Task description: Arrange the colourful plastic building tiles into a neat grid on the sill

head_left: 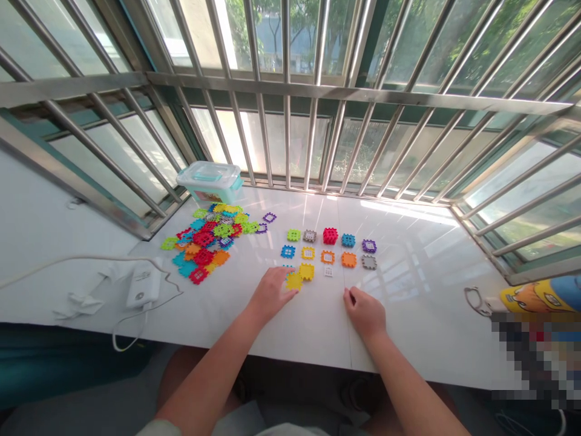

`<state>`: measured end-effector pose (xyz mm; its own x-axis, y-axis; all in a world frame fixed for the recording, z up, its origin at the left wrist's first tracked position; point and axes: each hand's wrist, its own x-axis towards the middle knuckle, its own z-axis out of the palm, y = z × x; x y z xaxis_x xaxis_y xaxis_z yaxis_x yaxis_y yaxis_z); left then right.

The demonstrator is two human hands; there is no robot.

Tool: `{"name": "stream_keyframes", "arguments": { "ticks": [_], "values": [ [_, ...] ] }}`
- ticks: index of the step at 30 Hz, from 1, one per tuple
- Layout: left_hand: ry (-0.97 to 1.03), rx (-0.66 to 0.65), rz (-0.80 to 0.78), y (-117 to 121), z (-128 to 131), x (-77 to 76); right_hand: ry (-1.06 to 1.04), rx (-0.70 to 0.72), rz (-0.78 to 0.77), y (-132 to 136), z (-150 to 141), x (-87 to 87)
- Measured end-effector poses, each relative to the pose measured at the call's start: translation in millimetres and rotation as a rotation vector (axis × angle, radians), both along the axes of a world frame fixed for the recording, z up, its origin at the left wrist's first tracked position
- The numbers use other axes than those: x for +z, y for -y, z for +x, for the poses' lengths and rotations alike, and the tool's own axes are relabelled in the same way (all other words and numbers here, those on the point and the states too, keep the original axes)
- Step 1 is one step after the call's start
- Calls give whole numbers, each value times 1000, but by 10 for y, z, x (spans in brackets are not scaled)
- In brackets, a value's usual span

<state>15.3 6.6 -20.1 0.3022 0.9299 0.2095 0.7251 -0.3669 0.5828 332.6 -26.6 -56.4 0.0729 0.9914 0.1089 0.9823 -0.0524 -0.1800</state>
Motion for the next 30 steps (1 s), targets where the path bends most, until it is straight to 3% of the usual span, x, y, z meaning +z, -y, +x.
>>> {"name": "stream_keyframes", "arguments": {
  "ticks": [8,30],
  "values": [
    [-10,9,57,-332,319,-88,-2,-9,0,1,-9,4],
    [-28,-6,89,-409,422,-112,1,-24,5,-6,-3,-16]
  ]
}}
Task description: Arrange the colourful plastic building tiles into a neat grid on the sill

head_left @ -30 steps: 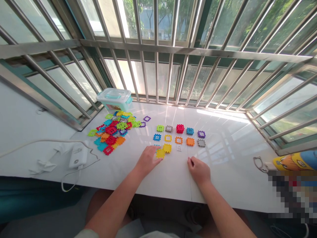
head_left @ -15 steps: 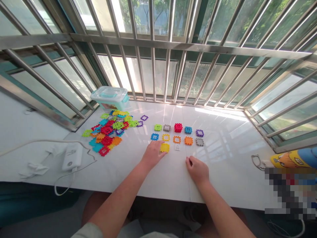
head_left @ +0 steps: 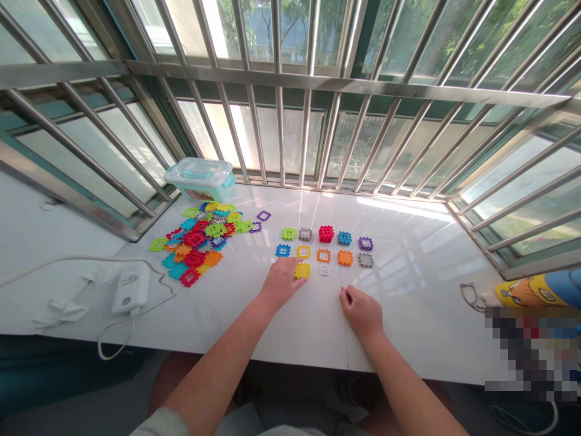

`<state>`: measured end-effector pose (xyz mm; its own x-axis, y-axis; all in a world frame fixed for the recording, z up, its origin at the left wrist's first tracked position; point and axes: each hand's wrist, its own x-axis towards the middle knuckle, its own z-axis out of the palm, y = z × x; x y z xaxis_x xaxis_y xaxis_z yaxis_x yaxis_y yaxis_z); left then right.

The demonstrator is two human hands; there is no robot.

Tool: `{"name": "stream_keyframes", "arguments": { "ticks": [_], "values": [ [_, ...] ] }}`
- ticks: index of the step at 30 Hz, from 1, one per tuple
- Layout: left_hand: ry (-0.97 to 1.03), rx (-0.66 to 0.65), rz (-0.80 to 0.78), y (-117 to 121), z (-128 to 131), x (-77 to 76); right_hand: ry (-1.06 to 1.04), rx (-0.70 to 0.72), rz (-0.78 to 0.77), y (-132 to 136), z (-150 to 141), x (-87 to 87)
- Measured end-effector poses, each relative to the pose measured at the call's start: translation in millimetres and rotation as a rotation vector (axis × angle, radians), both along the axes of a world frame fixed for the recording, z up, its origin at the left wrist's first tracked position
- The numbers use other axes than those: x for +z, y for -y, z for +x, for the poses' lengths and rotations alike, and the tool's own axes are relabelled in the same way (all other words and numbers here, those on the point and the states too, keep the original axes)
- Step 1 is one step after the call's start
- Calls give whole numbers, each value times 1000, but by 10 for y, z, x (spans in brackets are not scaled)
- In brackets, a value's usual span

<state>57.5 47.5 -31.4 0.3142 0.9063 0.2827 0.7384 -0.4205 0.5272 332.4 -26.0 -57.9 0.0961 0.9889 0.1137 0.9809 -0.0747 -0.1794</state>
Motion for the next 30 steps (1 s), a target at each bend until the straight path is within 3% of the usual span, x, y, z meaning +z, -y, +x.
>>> {"name": "stream_keyframes", "arguments": {
  "ticks": [24,30],
  "values": [
    [11,-7,38,6,-20,-48,17,3,-8,0,2,-2],
    [19,56,126,156,-279,-14,28,8,-13,1,2,1]
  ]
}}
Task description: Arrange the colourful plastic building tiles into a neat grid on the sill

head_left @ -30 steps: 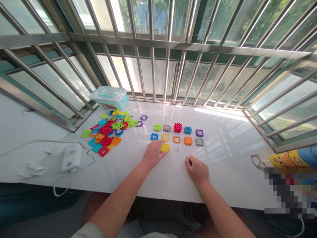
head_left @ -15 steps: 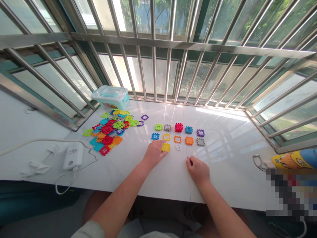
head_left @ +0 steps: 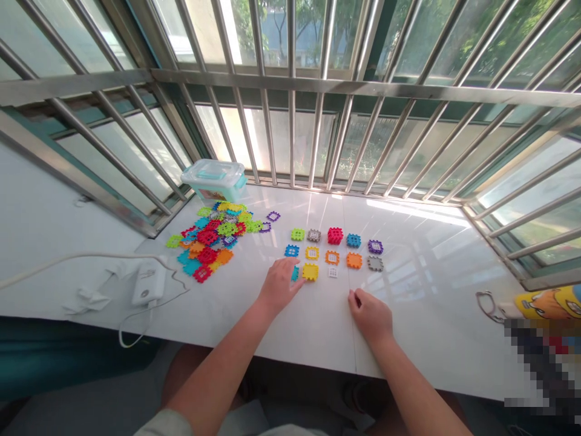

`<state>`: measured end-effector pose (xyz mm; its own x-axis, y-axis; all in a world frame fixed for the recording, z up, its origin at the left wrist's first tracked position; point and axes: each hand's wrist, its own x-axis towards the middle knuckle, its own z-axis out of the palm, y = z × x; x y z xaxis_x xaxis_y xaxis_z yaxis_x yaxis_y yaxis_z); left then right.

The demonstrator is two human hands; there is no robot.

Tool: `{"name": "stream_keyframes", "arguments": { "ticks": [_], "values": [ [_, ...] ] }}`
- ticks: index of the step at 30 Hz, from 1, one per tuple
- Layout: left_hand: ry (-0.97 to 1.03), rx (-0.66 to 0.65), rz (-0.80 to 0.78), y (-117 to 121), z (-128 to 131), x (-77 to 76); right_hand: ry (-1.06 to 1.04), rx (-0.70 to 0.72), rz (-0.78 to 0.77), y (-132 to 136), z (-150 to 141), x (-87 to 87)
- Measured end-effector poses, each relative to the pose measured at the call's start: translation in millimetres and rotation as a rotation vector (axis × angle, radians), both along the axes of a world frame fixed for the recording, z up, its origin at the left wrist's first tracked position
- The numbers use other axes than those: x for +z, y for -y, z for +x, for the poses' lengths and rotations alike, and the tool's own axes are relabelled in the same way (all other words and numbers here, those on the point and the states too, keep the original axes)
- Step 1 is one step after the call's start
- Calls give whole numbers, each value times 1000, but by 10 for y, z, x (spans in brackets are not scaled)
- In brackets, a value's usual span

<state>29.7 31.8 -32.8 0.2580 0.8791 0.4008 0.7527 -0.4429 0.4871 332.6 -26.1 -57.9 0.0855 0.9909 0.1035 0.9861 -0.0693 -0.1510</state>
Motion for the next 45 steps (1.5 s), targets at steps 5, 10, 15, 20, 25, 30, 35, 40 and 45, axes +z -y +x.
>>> {"name": "stream_keyframes", "arguments": {
  "ticks": [5,10,15,20,25,30,35,40,45],
  "values": [
    [-98,260,26,149,-662,-86,2,-2,-4,-1,3,7],
    [-228,549,-18,227,-1419,-249,-13,-5,-8,-5,4,0],
    [-297,542,-26,194,-1725,-327,-12,-5,-12,-1,1,11],
    [-329,506,-9,210,-1578,-307,-3,10,-10,4,-3,35],
    [-321,503,-12,340,-1349,-322,-4,4,-3,2,-8,33],
    [-309,512,-11,458,-1252,-379,-11,11,3,4,-9,31],
    [-340,549,-36,470,-1254,-416,-18,4,-3,5,-7,33],
    [-369,549,-24,451,-1273,-454,-7,0,-3,6,-6,35],
    [-361,546,-14,457,-1284,-473,-7,1,-1,9,-13,49]
  ]
}}
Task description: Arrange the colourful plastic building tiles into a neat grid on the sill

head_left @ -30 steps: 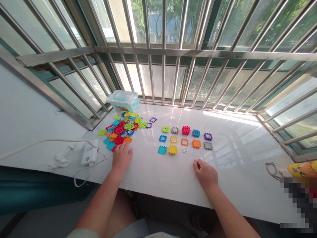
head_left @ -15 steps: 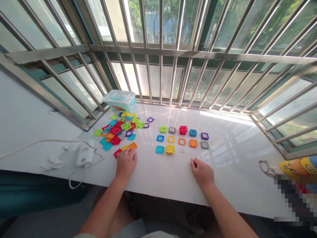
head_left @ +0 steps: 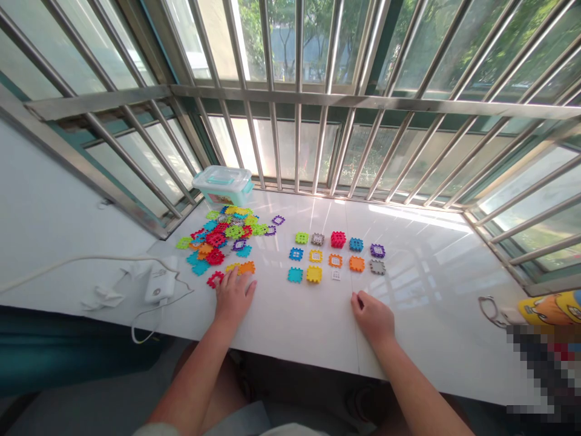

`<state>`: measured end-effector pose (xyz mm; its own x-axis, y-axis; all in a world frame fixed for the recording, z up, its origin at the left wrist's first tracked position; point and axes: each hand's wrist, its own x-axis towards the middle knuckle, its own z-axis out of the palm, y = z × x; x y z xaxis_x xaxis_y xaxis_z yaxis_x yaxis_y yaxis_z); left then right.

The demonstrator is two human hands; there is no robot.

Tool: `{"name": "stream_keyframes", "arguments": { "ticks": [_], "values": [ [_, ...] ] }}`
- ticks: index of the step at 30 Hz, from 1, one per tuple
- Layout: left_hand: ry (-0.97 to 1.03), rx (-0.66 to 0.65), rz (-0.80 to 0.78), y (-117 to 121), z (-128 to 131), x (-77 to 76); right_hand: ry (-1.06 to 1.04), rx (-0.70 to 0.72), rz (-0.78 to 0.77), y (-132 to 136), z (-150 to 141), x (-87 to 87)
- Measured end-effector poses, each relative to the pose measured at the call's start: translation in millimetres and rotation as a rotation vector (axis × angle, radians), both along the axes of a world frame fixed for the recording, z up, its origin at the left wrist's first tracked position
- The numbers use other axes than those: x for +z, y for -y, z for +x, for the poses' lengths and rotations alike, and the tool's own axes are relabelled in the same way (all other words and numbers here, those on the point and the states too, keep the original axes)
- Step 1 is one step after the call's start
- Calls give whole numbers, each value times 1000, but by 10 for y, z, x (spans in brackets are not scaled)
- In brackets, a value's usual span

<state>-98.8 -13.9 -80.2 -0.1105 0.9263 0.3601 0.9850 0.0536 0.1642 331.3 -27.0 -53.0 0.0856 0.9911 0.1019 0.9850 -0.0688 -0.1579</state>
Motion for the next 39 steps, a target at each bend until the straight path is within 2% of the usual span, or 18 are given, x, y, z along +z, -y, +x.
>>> {"name": "stream_keyframes", "arguments": {
  "ticks": [9,15,22,26,31,39],
  "values": [
    [102,13,69,8,28,75,1,-2,2,-2,-8,14],
    [117,-5,91,25,-22,54,-9,-8,-2,3,-8,20],
    [230,99,159,13,-114,22,-4,-1,-10,1,-14,33],
    [193,110,173,-4,-121,14,0,-4,-7,1,-10,20],
    [142,129,162,-16,-105,5,-4,0,-8,1,7,-3],
    [165,165,87,-16,-18,-2,-9,7,5,-2,6,-5]
  ]
}}
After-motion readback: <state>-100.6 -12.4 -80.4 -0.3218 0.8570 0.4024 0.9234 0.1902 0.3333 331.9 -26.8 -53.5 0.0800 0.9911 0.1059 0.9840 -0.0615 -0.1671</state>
